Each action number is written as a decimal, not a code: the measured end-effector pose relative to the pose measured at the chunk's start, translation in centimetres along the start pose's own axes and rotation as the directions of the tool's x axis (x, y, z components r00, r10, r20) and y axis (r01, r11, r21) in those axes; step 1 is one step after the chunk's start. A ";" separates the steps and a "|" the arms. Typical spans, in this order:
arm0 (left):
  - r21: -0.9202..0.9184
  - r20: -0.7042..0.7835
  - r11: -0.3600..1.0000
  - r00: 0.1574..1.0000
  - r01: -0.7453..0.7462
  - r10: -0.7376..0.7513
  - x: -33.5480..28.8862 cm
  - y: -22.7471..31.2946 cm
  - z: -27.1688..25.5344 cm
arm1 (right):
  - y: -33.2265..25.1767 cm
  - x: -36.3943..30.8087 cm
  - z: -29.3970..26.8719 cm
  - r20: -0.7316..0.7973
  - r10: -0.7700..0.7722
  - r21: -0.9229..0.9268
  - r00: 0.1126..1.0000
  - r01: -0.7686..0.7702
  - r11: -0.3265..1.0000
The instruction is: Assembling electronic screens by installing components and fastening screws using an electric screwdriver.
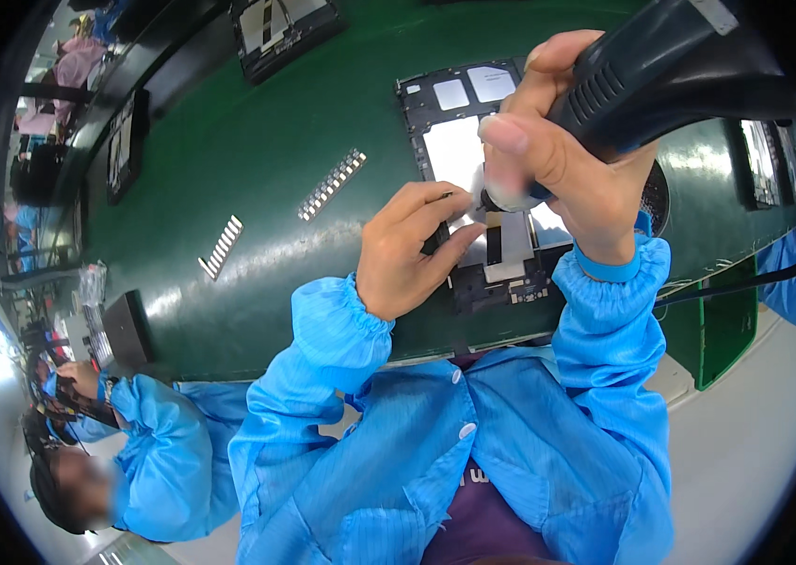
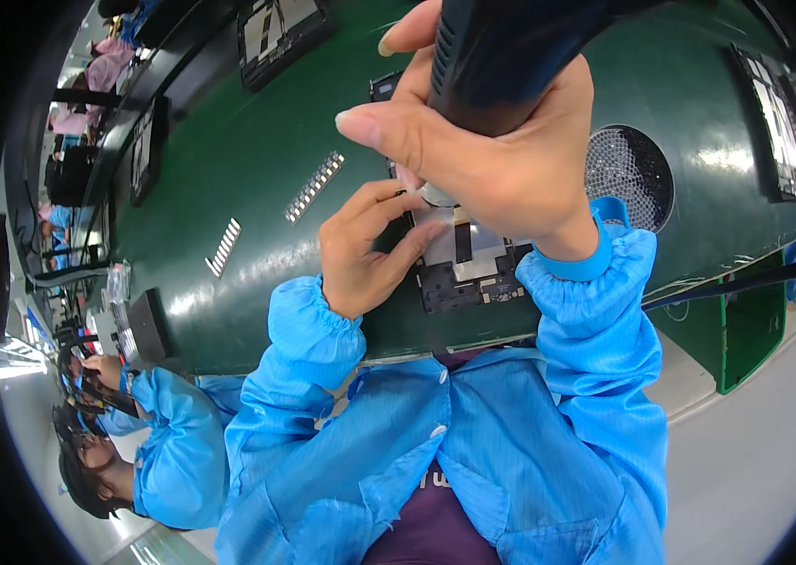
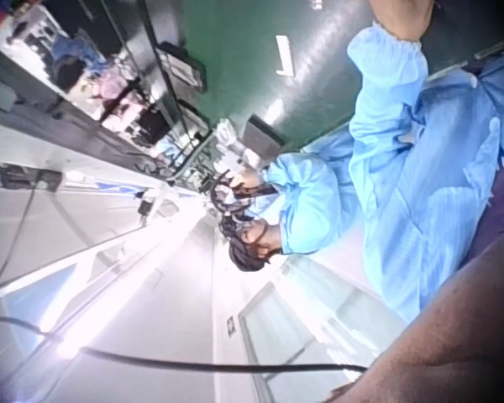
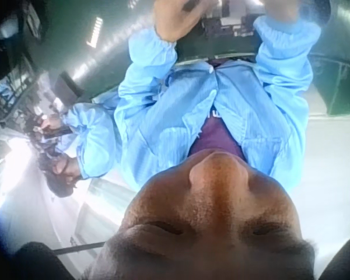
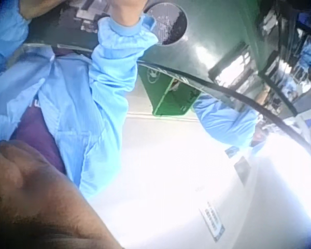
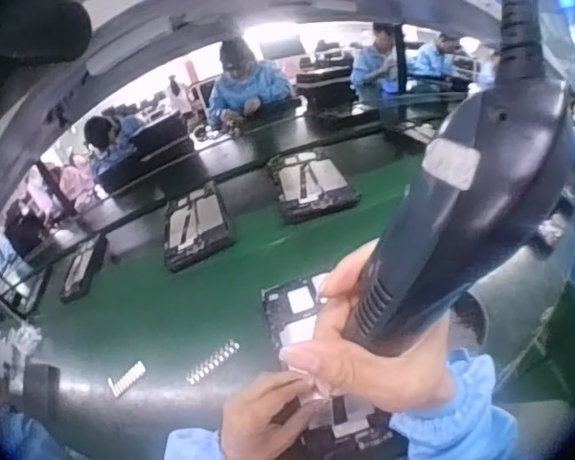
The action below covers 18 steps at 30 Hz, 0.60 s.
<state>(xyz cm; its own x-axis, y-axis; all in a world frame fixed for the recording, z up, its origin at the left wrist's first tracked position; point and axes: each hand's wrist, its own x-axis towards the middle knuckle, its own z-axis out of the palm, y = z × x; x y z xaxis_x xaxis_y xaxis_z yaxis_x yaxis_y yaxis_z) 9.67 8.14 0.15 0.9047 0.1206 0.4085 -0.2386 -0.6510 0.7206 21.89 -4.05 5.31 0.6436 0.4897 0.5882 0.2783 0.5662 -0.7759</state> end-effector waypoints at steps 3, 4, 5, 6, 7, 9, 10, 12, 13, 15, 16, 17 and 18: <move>-0.019 -0.032 1.000 0.999 0.000 -0.001 -0.5 -0.4 -0.3 | 0.5 -0.2 1.0 0.025 0.018 0.008 1.000 -0.019 1.000; -0.026 -0.029 0.999 0.999 -0.020 0.019 -0.5 -0.5 -0.2 | 0.6 -0.2 1.1 0.034 0.026 0.007 0.999 -0.026 1.000; -0.030 -0.037 0.999 0.999 -0.014 0.013 -0.5 -0.6 -0.2 | 0.7 -0.4 1.1 0.040 0.023 0.031 0.999 -0.025 0.999; -0.018 -0.026 1.000 0.999 -0.025 0.025 -0.6 -0.8 -0.3 | 0.8 -0.4 1.1 0.044 0.020 0.055 0.999 -0.022 0.998; -0.007 -0.011 0.999 0.999 -0.039 0.039 -0.6 -0.9 -0.3 | 0.8 -0.4 1.1 0.048 0.024 0.053 0.999 -0.027 0.998; -0.016 -0.004 1.000 1.000 -0.022 0.022 -0.7 -0.8 -0.4 | 0.8 -0.5 1.1 0.066 0.011 0.041 0.998 -0.014 0.999; -0.022 0.007 1.000 1.000 -0.009 0.009 -0.6 -0.8 -0.4 | 0.8 -0.5 1.0 0.067 0.012 0.040 0.998 -0.015 0.999; -0.037 0.000 0.999 1.000 -0.003 0.003 -0.7 -0.8 -0.3 | 0.8 -0.6 0.8 0.056 0.019 0.022 0.998 -0.020 1.000; -0.050 -0.006 0.999 1.000 0.003 -0.004 -0.7 -0.9 -0.2 | 0.8 -0.5 0.8 0.058 0.018 0.022 0.998 -0.020 1.000; -0.060 -0.016 0.998 1.000 -0.002 0.001 -0.7 -0.9 -0.1 | 0.8 -0.6 1.0 0.048 0.019 0.024 0.999 -0.020 1.000; -0.071 -0.025 0.997 1.000 -0.007 0.006 -0.7 -1.0 -0.1 | 0.7 -0.6 1.0 0.049 0.018 0.023 0.999 -0.019 1.000; -0.071 -0.026 0.997 1.000 -0.009 0.007 -0.7 -1.0 -0.1 | 0.7 -0.6 1.0 0.048 0.026 0.015 0.998 -0.027 1.000; -0.072 -0.021 0.997 1.000 -0.004 0.003 -0.7 -1.0 -0.1 | 0.6 -0.6 1.1 0.048 0.035 0.006 0.998 -0.035 0.999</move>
<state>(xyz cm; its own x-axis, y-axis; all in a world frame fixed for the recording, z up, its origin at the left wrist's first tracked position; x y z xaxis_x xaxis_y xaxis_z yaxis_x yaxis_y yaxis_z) 9.24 8.76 -0.78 0.8964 0.1348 0.4222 -0.2672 -0.5956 0.7575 20.92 -3.29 4.73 0.6182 0.5399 0.5713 0.2514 0.5528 -0.7945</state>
